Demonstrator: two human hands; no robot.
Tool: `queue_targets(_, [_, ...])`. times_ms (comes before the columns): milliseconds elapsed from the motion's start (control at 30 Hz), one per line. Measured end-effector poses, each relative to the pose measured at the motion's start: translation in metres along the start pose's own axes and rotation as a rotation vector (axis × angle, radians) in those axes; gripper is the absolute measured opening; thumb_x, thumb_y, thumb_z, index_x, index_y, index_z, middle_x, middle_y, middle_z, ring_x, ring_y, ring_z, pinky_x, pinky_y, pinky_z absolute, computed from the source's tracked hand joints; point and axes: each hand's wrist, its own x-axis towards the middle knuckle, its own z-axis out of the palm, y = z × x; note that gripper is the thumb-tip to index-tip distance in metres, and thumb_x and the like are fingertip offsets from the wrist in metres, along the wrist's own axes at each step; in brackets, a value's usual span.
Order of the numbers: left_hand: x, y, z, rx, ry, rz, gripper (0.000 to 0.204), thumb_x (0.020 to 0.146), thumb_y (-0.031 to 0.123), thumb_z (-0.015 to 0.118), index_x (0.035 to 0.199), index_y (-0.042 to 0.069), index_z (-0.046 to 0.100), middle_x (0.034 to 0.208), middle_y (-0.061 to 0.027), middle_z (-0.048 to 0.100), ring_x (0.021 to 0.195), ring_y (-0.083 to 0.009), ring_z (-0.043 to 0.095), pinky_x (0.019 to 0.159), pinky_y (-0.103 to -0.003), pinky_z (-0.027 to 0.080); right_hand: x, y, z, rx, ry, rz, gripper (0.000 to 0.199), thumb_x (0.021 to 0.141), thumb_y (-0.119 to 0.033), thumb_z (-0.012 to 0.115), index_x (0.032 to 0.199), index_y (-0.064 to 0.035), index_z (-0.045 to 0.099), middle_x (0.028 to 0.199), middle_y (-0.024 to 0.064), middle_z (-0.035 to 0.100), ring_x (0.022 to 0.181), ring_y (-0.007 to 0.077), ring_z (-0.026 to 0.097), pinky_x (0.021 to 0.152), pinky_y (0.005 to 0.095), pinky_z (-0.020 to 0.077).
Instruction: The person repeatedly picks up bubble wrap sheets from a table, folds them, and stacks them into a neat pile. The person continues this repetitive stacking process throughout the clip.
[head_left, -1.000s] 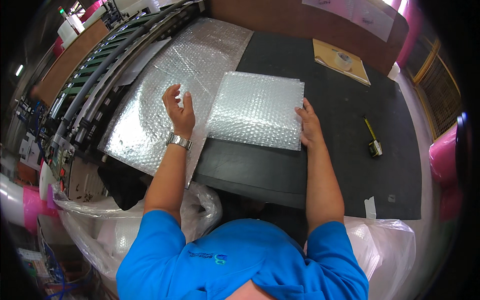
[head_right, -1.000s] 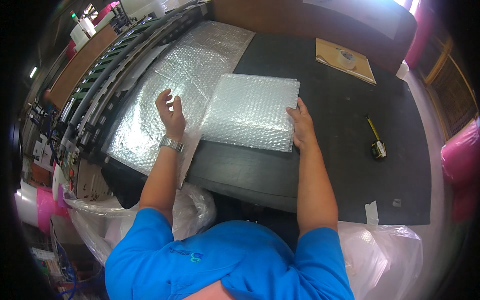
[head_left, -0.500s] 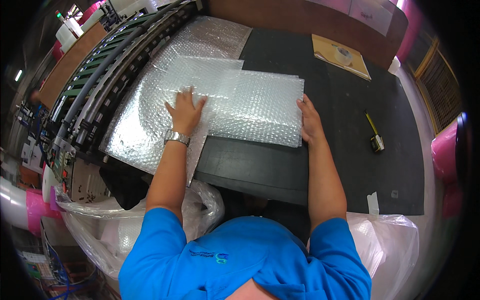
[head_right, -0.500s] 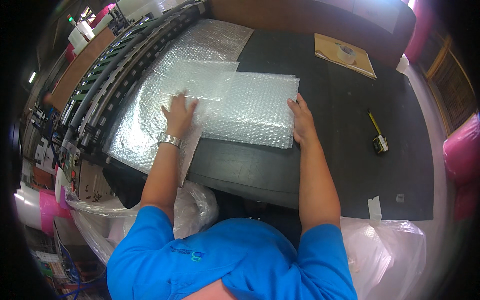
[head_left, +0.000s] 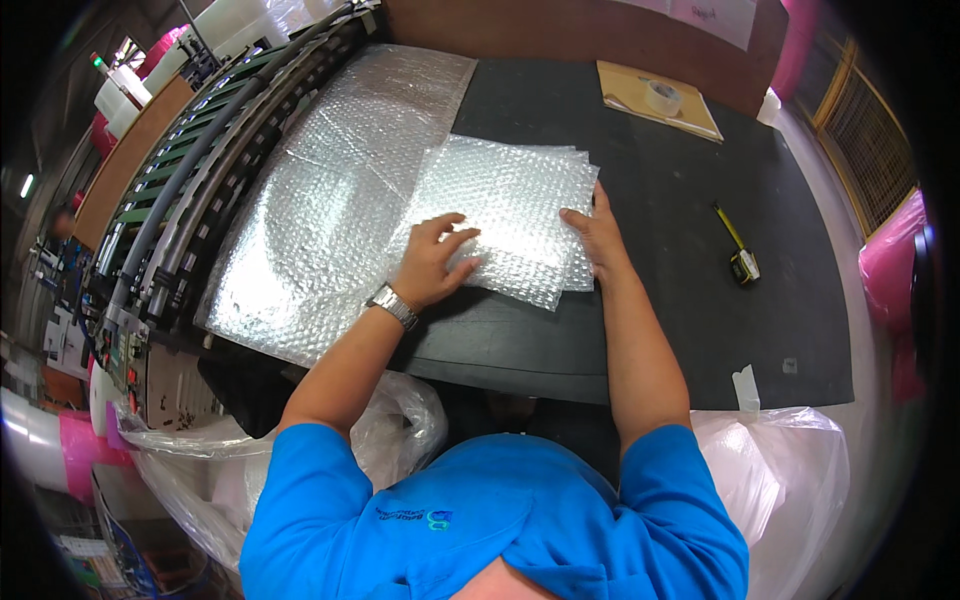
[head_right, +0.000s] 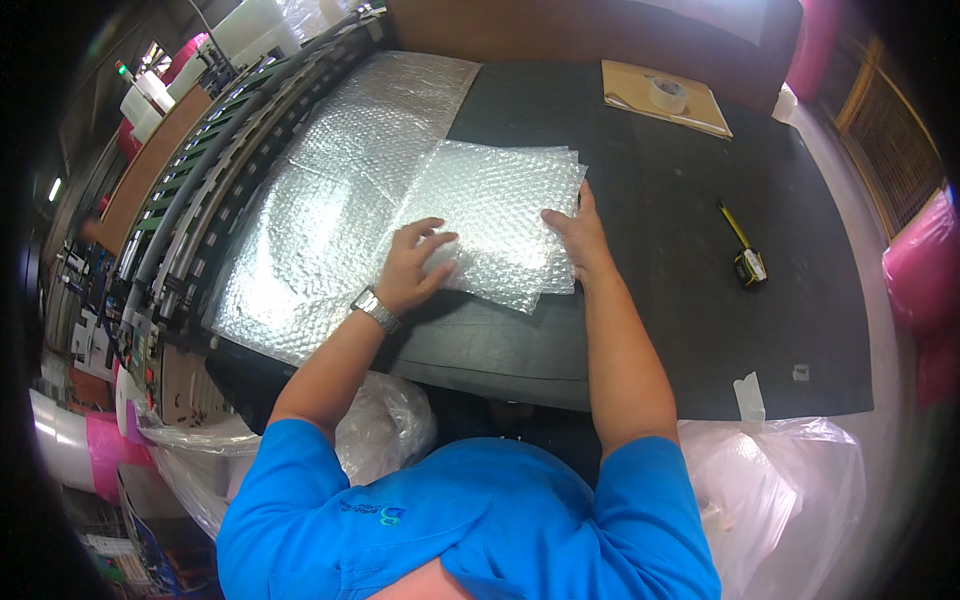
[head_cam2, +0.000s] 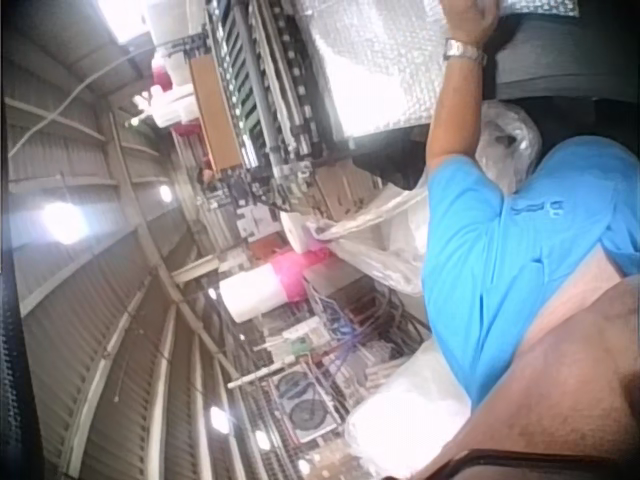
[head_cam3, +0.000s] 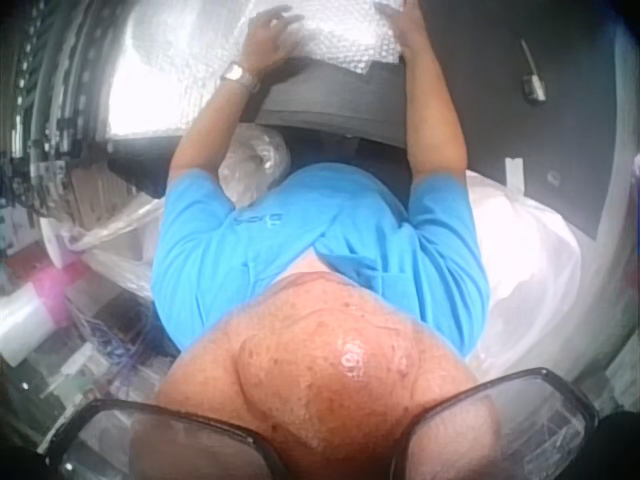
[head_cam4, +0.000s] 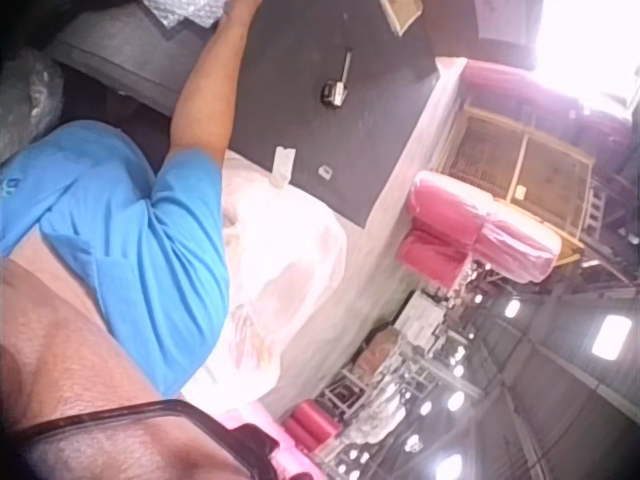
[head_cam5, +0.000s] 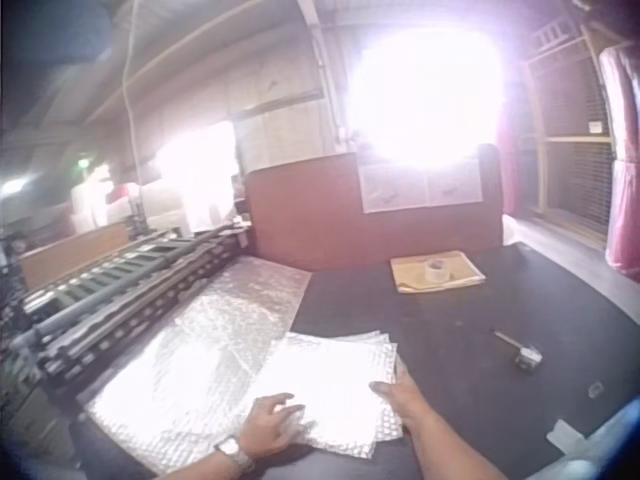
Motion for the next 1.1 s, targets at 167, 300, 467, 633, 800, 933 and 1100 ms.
queue_targets(167, [0.002, -0.014, -0.005, 0.037, 0.228, -0.127, 0.028, 0.076, 0.022, 0.061, 0.100, 0.009, 0.059, 0.112, -0.0130, 0.049, 0.096, -0.0272, 0.047, 0.085, -0.037, 0.037, 0.000, -0.004, 0.003, -0.007, 0.105, 0.047, 0.078, 0.075, -0.008, 0.060, 0.136, -0.0047, 0.011, 0.123, 0.0203, 0.041, 0.105, 0.0244, 0.048, 0.086, 0.0327, 0.0405])
queue_targets(300, [0.002, -0.024, -0.008, -0.060, 0.349, -0.203, 0.024, 0.080, 0.020, 0.058, 0.100, 0.006, 0.058, 0.111, -0.0141, 0.047, 0.101, -0.0282, 0.044, 0.087, -0.037, 0.037, -0.004, -0.009, 0.004, 0.046, 0.056, 0.071, 0.074, 0.077, -0.009, 0.056, 0.136, -0.0074, 0.012, 0.121, 0.0199, 0.043, 0.104, 0.0242, 0.048, 0.086, 0.0332, 0.0393])
queue_targets(467, [0.002, -0.032, -0.012, -0.102, 0.422, -0.281, 0.025, 0.083, 0.023, 0.055, 0.099, 0.006, 0.058, 0.109, -0.0146, 0.047, 0.104, -0.0277, 0.043, 0.089, -0.036, 0.036, -0.004, -0.010, 0.001, 0.022, 0.011, 0.085, 0.071, 0.076, -0.006, 0.054, 0.136, -0.0094, 0.016, 0.119, 0.0194, 0.044, 0.102, 0.0235, 0.048, 0.086, 0.0326, 0.0392])
queue_targets(633, [0.001, -0.042, -0.011, -0.102, 0.485, -0.290, 0.025, 0.084, 0.024, 0.054, 0.099, 0.005, 0.058, 0.109, -0.0150, 0.048, 0.103, -0.0279, 0.044, 0.089, -0.036, 0.035, 0.001, 0.000, -0.001, 0.001, 0.028, 0.038, 0.073, 0.075, -0.004, 0.054, 0.137, -0.0097, 0.016, 0.112, 0.0190, 0.048, 0.095, 0.0216, 0.051, 0.082, 0.0311, 0.0416])
queue_targets(800, [0.001, -0.042, -0.013, -0.104, 0.497, -0.288, 0.025, 0.084, 0.025, 0.053, 0.099, 0.005, 0.058, 0.108, -0.0151, 0.048, 0.103, -0.0279, 0.045, 0.089, -0.036, 0.035, -0.002, -0.003, 0.000, -0.009, 0.025, 0.051, 0.074, 0.073, -0.001, 0.055, 0.136, -0.0065, 0.016, 0.119, 0.0182, 0.043, 0.098, 0.0221, 0.049, 0.084, 0.0304, 0.0403])
queue_targets(933, [0.001, -0.040, -0.014, -0.107, 0.489, -0.296, 0.025, 0.084, 0.025, 0.053, 0.099, 0.005, 0.058, 0.108, -0.0152, 0.048, 0.103, -0.0277, 0.045, 0.089, -0.036, 0.035, -0.002, -0.005, 0.001, -0.008, 0.068, 0.054, 0.067, 0.078, -0.003, 0.051, 0.136, -0.0066, 0.017, 0.116, 0.0177, 0.046, 0.096, 0.0210, 0.050, 0.082, 0.0301, 0.0408])
queue_targets(1100, [0.002, -0.039, -0.015, -0.094, 0.503, -0.297, 0.026, 0.085, 0.025, 0.052, 0.099, 0.004, 0.058, 0.107, -0.0153, 0.048, 0.103, -0.0276, 0.045, 0.089, -0.036, 0.035, 0.001, -0.004, 0.001, 0.045, 0.104, 0.076, 0.057, 0.084, -0.006, 0.046, 0.134, -0.0070, 0.021, 0.115, 0.0176, 0.048, 0.097, 0.0208, 0.050, 0.083, 0.0302, 0.0399])
